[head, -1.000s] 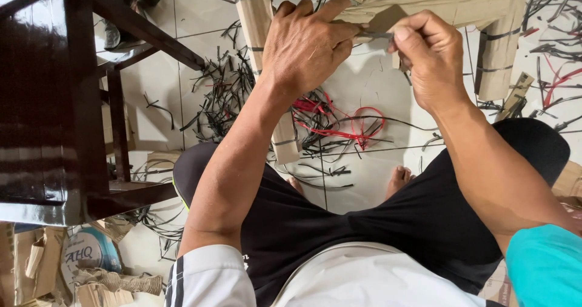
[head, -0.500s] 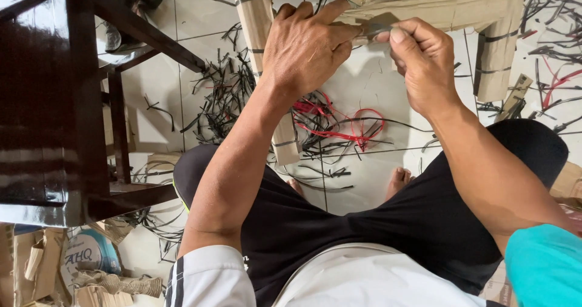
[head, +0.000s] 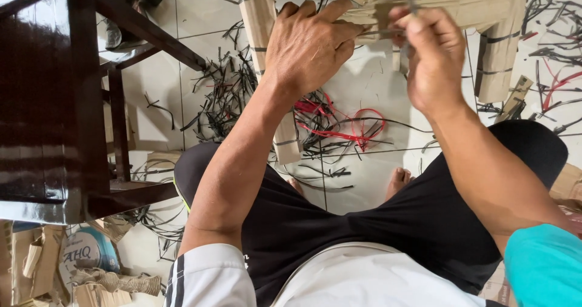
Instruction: The person wraps parts of a wooden chair frame with paper and secures the wrapping with red tape by hand, using scissors to cut the tape.
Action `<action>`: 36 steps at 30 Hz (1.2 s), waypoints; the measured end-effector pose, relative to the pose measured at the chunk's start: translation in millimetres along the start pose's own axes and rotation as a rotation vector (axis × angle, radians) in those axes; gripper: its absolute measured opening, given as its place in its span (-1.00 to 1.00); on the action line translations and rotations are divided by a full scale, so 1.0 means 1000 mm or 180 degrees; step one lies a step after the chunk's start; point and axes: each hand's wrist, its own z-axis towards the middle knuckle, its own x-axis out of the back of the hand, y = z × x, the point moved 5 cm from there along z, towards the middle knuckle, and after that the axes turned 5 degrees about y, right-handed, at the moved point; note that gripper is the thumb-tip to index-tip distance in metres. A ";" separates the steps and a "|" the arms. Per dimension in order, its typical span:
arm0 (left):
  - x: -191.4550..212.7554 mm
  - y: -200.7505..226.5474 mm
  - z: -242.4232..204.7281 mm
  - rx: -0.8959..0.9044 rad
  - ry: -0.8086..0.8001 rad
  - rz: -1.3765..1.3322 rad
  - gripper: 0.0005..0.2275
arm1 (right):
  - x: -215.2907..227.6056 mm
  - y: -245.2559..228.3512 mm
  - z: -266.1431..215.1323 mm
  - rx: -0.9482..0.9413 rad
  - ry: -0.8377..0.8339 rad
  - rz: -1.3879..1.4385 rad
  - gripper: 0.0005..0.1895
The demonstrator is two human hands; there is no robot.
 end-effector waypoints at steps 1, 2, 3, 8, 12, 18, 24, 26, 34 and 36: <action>0.001 0.000 0.000 -0.0049 0.0090 0.0083 -0.70 | 0.000 -0.006 0.002 0.0191 -0.0141 0.0289 -0.92; 0.002 0.001 0.001 -0.0101 0.0177 0.0162 -0.74 | 0.000 -0.012 0.004 0.0382 -0.0273 0.0577 -0.87; 0.003 0.001 0.000 -0.0096 0.0179 0.0163 -0.74 | 0.006 -0.013 0.004 0.0381 -0.0278 0.0577 -0.87; 0.003 0.000 0.000 0.0027 0.0095 -0.0136 -0.69 | -0.007 -0.015 -0.011 -0.0792 -0.2031 -0.0826 -0.88; 0.004 0.001 0.000 -0.0009 0.0245 -0.0161 -0.71 | -0.020 0.001 -0.025 -0.2036 -0.2640 -0.3781 -0.67; 0.005 0.002 0.000 -0.0007 0.0422 -0.0144 -0.74 | 0.001 0.058 -0.041 -0.2074 -0.3227 -0.5032 -0.69; 0.001 -0.002 0.000 0.0159 0.0136 -0.0095 -0.74 | -0.012 0.047 -0.038 -0.0951 -0.2805 -0.4590 -0.59; 0.002 0.000 0.000 0.0127 0.0160 -0.0140 -0.74 | -0.022 0.019 -0.037 -0.0861 -0.1729 -0.2080 -0.79; 0.002 0.001 0.000 0.0027 0.0242 -0.0052 -0.80 | -0.029 -0.001 -0.024 -0.0205 -0.0661 0.0182 -0.35; 0.003 0.002 -0.001 -0.0004 0.0297 -0.0038 -0.79 | -0.030 -0.007 -0.023 -0.0083 -0.0619 0.0282 -0.33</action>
